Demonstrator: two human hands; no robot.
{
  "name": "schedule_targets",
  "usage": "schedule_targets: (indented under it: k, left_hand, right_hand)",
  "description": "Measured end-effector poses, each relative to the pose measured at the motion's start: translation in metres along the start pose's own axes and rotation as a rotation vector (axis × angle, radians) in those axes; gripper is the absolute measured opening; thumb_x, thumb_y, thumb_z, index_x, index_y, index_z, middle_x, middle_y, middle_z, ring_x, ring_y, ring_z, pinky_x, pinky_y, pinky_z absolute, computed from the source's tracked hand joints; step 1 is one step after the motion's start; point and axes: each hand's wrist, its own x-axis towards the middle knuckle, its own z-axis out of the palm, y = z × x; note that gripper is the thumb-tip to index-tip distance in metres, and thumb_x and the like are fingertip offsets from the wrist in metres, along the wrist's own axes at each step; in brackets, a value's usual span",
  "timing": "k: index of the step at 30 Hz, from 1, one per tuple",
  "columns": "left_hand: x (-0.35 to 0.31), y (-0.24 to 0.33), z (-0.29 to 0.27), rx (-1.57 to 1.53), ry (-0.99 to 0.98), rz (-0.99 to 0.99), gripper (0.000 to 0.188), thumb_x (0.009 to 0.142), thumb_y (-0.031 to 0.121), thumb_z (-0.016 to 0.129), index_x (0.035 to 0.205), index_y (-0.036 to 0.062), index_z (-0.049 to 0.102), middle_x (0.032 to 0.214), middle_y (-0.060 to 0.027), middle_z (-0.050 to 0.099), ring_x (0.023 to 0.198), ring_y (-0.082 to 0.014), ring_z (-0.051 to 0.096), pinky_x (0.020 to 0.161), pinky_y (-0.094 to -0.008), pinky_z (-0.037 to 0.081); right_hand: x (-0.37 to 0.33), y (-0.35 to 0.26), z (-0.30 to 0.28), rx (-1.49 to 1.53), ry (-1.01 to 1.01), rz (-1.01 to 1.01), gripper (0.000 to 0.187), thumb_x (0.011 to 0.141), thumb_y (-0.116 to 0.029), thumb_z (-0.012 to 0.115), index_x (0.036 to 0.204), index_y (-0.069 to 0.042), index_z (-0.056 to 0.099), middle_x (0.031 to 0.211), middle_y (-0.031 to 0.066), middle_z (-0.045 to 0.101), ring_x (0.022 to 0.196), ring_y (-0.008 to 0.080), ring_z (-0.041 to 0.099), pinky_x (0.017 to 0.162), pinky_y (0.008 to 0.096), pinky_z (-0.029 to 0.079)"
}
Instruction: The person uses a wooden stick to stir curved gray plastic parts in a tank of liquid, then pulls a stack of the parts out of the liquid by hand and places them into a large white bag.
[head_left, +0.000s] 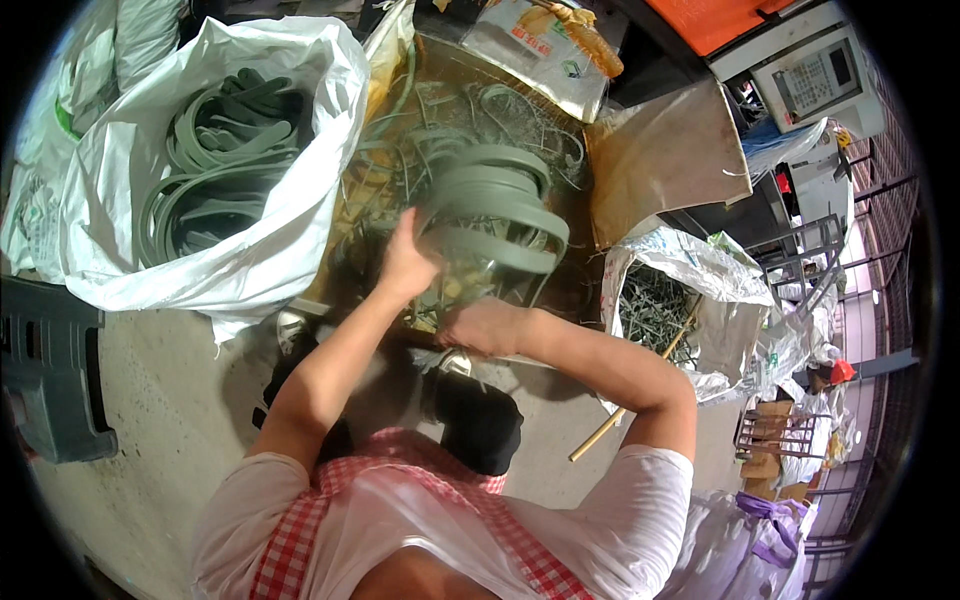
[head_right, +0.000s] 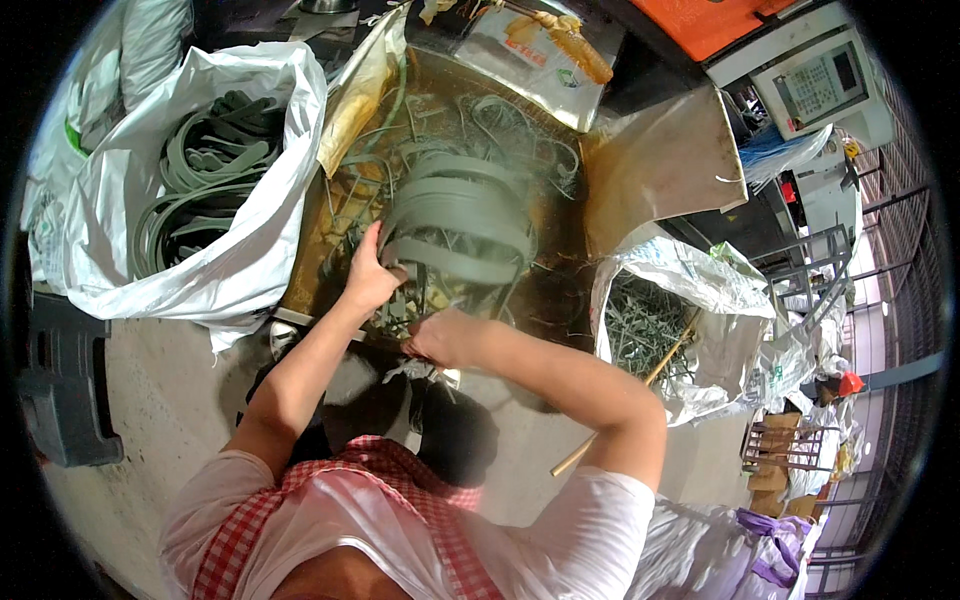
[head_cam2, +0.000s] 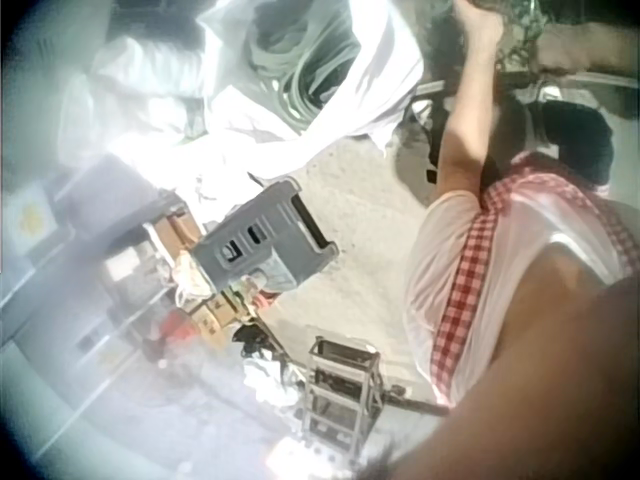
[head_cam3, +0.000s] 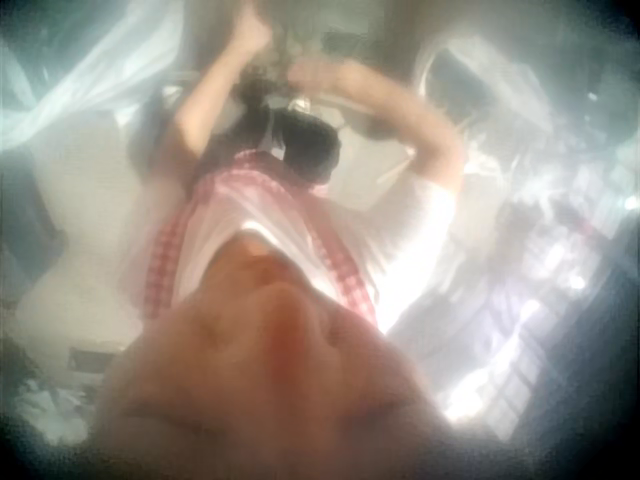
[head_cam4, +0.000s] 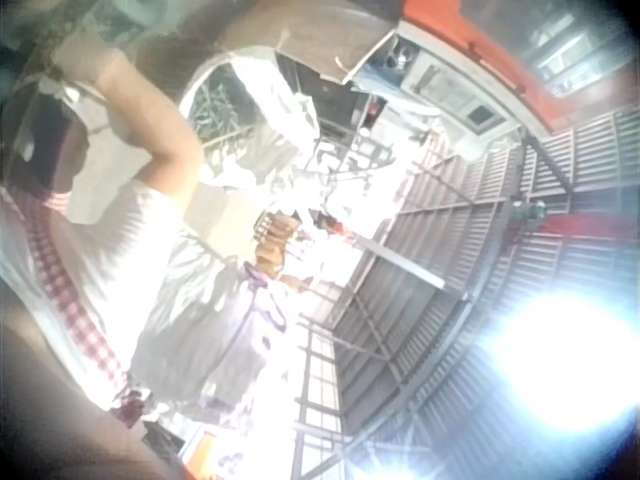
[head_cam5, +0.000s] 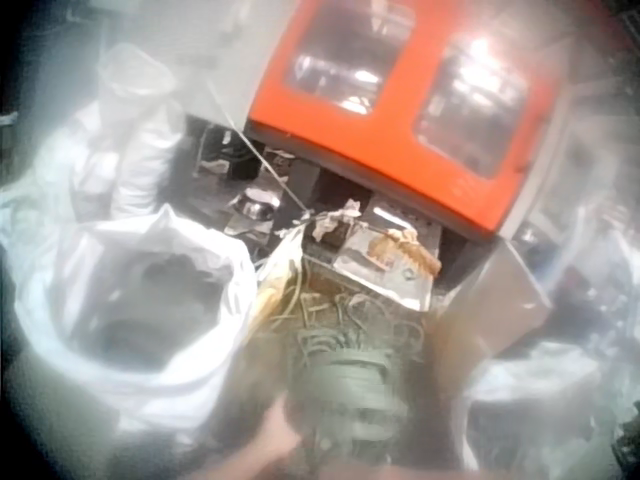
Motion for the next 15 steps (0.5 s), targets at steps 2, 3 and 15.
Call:
schedule_targets:
  k: [2,3,15]
  left_hand:
    - [0.005,-0.004,-0.004,-0.123,0.052,-0.047,0.066,0.06,-0.006,0.058,0.124,0.0004,0.04,0.112,-0.0093,0.054,0.105,-0.0187,0.051,0.09,-0.0301,0.039]
    - [0.004,0.005,-0.011,-0.194,0.048,-0.089,0.065,0.062,-0.007,0.057,0.124,0.0007,0.04,0.11,-0.0103,0.054,0.098,-0.0191,0.054,0.085,-0.0295,0.043]
    - [0.002,-0.006,-0.006,-0.881,0.287,-0.682,0.044,0.066,-0.007,0.059,0.106,-0.0039,0.042,0.097,-0.0171,0.054,0.08,-0.0275,0.059,0.067,-0.0425,0.053]
  right_hand:
    - [-0.015,-0.005,-0.002,-0.169,0.322,-0.103,0.029,0.062,-0.013,0.07,0.086,-0.005,0.055,0.086,0.0092,0.059,0.087,0.0282,0.058,0.071,0.0387,0.047]
    - [-0.024,-0.009,-0.008,-0.161,0.41,-0.071,0.028,0.062,-0.013,0.07,0.085,-0.006,0.055,0.085,0.0086,0.059,0.086,0.0273,0.058,0.069,0.0382,0.047]
    - [-0.031,0.012,0.039,-0.125,1.816,0.385,0.028,0.071,-0.009,0.075,0.07,-0.005,0.048,0.076,0.0101,0.06,0.069,0.0191,0.059,0.061,0.0289,0.048]
